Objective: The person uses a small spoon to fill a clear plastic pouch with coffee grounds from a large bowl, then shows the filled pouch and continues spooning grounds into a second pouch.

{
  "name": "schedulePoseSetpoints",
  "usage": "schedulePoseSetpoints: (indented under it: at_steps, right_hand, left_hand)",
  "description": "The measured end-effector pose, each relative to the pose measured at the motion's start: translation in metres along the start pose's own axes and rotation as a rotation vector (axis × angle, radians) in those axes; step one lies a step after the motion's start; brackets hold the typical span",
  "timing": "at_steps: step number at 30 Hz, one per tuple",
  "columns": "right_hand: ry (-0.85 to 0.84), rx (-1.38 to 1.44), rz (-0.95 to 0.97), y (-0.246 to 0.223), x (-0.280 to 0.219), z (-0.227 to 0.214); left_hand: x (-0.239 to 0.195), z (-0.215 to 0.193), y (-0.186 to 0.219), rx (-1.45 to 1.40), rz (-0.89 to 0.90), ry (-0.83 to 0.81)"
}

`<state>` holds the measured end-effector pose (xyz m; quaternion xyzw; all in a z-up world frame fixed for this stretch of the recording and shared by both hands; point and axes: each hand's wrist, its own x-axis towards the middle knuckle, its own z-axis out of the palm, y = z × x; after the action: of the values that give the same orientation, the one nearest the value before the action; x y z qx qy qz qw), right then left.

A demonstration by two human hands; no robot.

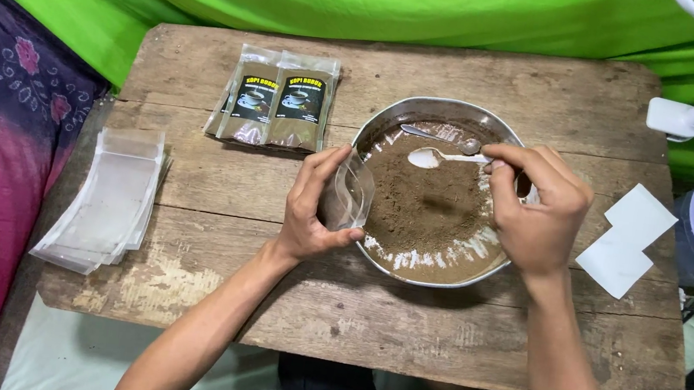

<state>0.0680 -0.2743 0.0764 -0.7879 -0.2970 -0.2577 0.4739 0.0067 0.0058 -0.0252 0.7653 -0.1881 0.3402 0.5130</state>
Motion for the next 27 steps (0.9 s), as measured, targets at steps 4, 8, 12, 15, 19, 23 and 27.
schedulePoseSetpoints:
  at_steps: [4, 8, 12, 15, 19, 23, 27]
  right_hand:
    - [-0.063, -0.107, 0.061, 0.039, -0.009, 0.001]
    - [-0.114, -0.188, 0.147, 0.053, -0.018, 0.003]
    - [-0.172, -0.268, 0.235, 0.051, -0.02, 0.008]
    - [-0.25, -0.281, 0.253, 0.06, -0.028, 0.016]
    - [-0.203, -0.258, 0.275, 0.055, -0.025, 0.009]
    - [-0.15, -0.249, 0.256, 0.058, -0.024, 0.002]
    - [-0.064, -0.181, 0.285, 0.058, -0.023, 0.003]
  left_hand:
    - [-0.001, 0.0, 0.0, 0.0, -0.002, -0.012]
    - [0.003, -0.002, 0.007, 0.01, -0.001, -0.026]
    - [0.007, -0.005, 0.014, 0.028, 0.002, -0.039]
    - [0.007, -0.005, 0.014, 0.024, 0.002, -0.048]
    - [0.004, -0.004, 0.009, 0.037, -0.001, -0.052]
    - [0.006, -0.005, 0.013, 0.029, 0.003, -0.039]
    - [0.006, -0.004, 0.012, 0.019, 0.002, -0.028]
